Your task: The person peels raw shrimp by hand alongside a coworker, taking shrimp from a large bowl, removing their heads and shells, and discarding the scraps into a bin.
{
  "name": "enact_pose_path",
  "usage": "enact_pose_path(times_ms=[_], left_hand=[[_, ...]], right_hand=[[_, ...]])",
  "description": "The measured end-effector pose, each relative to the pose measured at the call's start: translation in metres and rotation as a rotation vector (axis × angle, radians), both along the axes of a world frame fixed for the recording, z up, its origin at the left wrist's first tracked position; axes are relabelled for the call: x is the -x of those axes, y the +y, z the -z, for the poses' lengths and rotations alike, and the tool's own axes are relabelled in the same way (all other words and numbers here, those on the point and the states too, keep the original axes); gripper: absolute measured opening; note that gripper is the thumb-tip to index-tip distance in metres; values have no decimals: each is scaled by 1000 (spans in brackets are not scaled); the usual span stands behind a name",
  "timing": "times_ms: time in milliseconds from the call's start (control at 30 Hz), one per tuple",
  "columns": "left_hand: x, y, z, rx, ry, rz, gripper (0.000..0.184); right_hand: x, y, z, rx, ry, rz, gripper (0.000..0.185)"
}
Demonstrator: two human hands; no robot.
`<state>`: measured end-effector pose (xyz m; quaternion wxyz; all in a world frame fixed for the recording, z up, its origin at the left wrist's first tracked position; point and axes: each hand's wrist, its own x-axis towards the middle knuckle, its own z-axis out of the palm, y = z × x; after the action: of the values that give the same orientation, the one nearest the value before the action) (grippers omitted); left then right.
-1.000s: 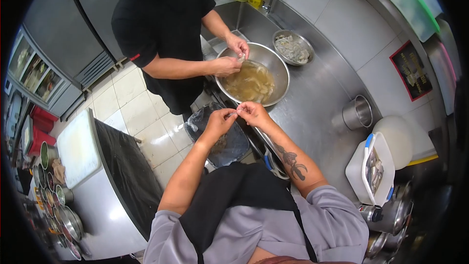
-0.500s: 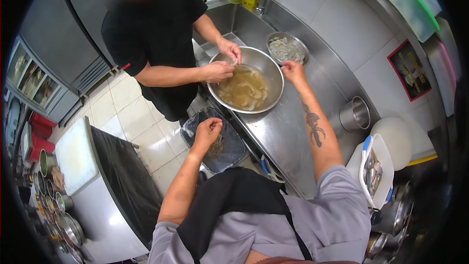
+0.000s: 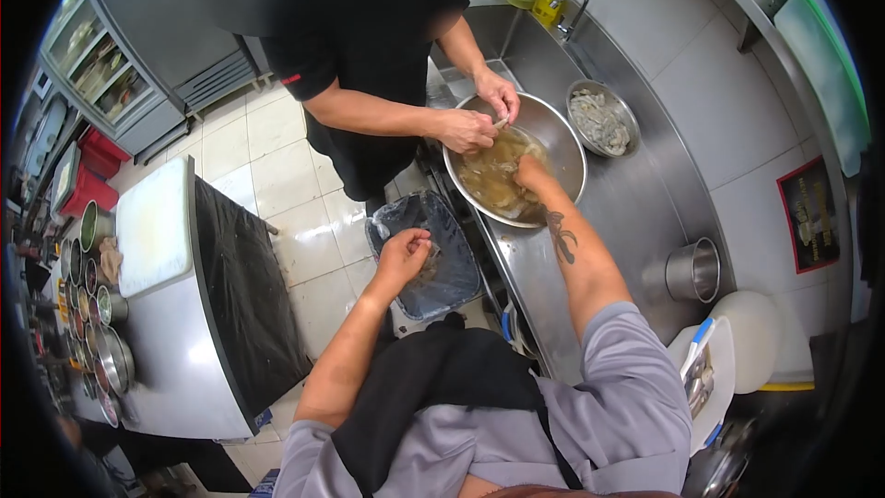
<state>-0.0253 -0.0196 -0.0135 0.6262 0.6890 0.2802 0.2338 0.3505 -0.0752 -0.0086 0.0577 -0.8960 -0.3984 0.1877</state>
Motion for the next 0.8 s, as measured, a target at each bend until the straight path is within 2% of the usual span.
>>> enact_pose_path(times_ms=[67,133,167,233,333,367,400,433,467,533,667,800], left_hand=[[0,3,-3,-31,0,0,21],[-4,5,-6,-63,-5,7,21],[-7,5,-8,-44,-29,18,21],[-14,6,-14,-25,-59,36,22],[-25,6,-32,-97,-47,75,24],[-29,5,-41,-232,-76,63,26],[-34,3,-49,-367,-103,50,27],[-40,2,-53,-344,-134,40,34],[-48,2,-58,-340,-135,34,34],[-63,2,-65,-661,-255,-38,43],[-75,0,-80,-676,-311,-9,45],[-73,-3,-72,-490,-258,95,35]], right_hand=[[-4,-3,-6,-4,9,17,30],[-4,-10,-24,-98,254,217,33],[-3,-14,-33,-100,248,219,33],[-3,-24,-44,-264,327,173,30],[10,-44,-65,-410,369,89,28],[18,-48,-69,-407,365,89,28],[24,-53,-69,-513,331,8,27],[32,-56,-72,-617,297,-75,26],[43,-60,-73,-612,297,-80,26],[74,-64,-83,-774,485,-74,26],[132,-66,-93,-841,540,-132,26],[160,-66,-86,-806,577,-123,27]])
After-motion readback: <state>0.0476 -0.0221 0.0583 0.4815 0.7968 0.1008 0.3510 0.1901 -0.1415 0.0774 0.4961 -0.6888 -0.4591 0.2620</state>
